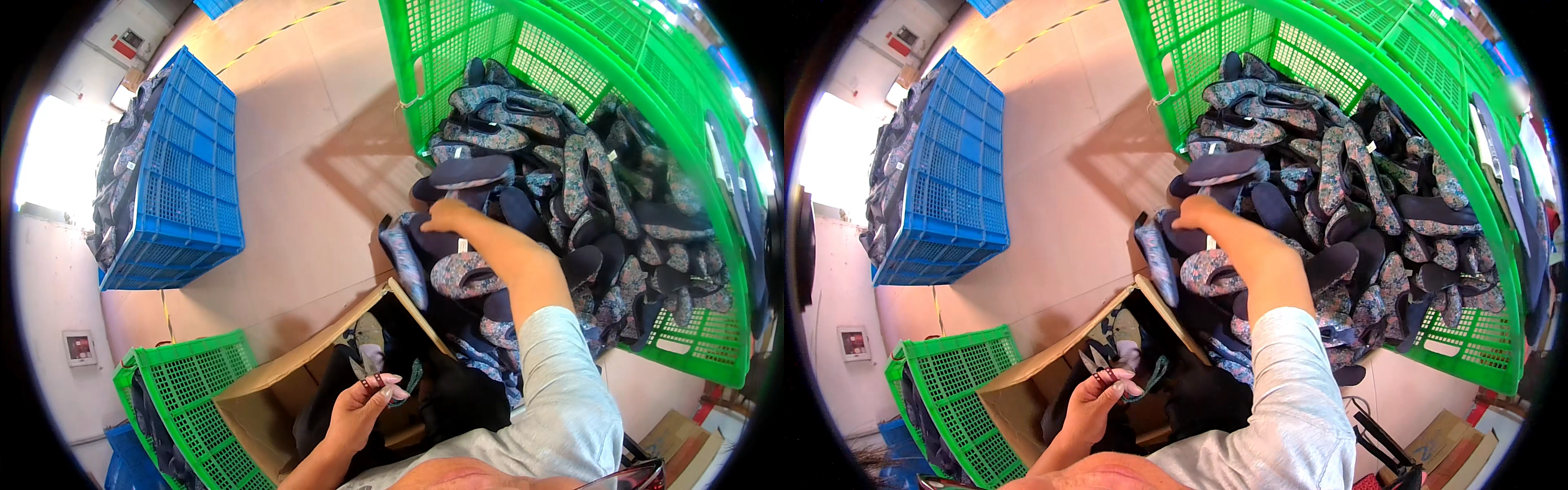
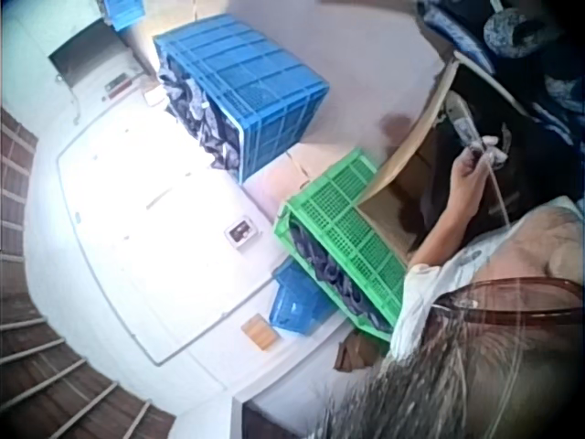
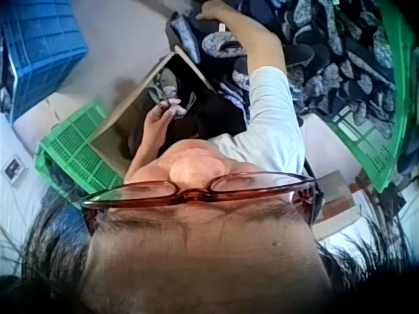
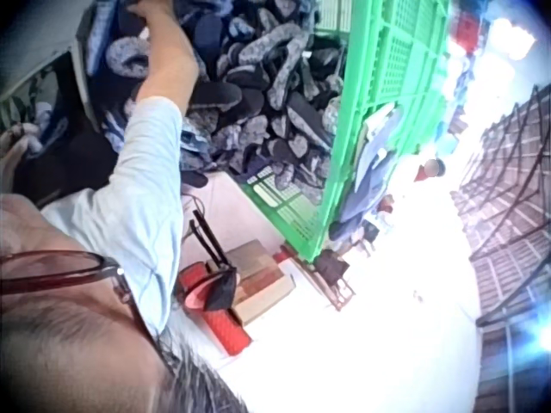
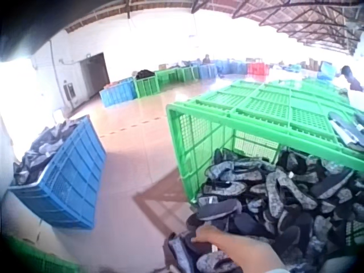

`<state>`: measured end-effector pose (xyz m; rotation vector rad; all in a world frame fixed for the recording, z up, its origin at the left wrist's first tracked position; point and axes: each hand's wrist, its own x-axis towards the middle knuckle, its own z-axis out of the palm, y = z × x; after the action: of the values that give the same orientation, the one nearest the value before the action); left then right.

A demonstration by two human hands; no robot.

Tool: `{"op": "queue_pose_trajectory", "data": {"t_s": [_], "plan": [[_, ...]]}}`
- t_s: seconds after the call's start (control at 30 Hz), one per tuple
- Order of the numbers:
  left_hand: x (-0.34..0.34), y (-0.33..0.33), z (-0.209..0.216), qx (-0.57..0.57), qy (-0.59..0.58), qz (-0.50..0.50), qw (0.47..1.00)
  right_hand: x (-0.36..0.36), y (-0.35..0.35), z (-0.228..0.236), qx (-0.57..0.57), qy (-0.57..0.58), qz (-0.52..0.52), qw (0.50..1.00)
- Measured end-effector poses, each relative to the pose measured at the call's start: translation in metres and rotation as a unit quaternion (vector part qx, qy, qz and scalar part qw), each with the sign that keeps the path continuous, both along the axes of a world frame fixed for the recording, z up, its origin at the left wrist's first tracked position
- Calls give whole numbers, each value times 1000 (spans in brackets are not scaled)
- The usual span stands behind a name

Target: The person sits on the floor and uses small scissors to trim loose threads and fabric edges from floral-patterned slippers. They pick up slippers from a green crate, trim the edges, and place the finished items into a cardboard box.

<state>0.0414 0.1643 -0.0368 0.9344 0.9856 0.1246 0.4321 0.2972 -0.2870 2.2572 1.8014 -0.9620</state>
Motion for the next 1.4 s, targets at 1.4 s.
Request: {"op": "queue_pose_trajectory", "data": {"t_s": [1.4], "plan": [[-20, 10, 8, -57, -7, 7, 998, -77, 25, -77, 39, -299, 38, 953]]}}
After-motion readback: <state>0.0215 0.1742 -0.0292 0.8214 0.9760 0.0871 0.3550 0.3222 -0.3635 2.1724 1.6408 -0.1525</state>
